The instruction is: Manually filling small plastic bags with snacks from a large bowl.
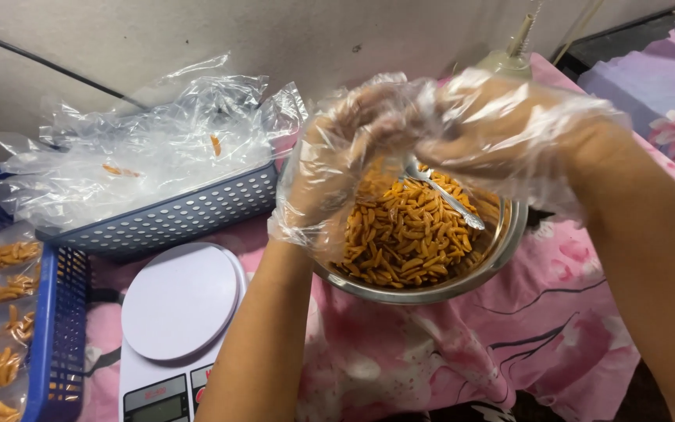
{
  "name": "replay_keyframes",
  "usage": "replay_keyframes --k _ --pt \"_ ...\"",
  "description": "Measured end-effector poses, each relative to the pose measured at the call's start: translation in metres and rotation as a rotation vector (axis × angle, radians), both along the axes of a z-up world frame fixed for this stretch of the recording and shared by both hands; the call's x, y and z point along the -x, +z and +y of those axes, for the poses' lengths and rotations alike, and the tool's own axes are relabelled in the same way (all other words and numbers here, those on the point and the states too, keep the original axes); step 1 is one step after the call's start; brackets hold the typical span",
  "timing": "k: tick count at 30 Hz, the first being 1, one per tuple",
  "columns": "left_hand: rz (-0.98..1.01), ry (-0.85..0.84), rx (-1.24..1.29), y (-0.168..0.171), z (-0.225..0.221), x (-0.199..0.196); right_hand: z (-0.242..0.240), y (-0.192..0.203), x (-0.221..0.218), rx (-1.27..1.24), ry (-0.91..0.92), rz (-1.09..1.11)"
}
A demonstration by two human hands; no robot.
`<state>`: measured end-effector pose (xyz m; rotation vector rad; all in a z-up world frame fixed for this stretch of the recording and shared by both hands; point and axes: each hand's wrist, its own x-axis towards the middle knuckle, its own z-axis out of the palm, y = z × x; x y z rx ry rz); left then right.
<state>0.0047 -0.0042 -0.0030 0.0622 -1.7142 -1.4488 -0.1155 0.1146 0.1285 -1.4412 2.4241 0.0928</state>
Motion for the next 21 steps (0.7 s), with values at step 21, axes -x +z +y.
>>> replay_keyframes --k 21 --pt "-0.188 0.402 -0.147 -0.012 -0.003 -0.007 -0.052 -0.078 0.092 0.644 0.097 -0.762"
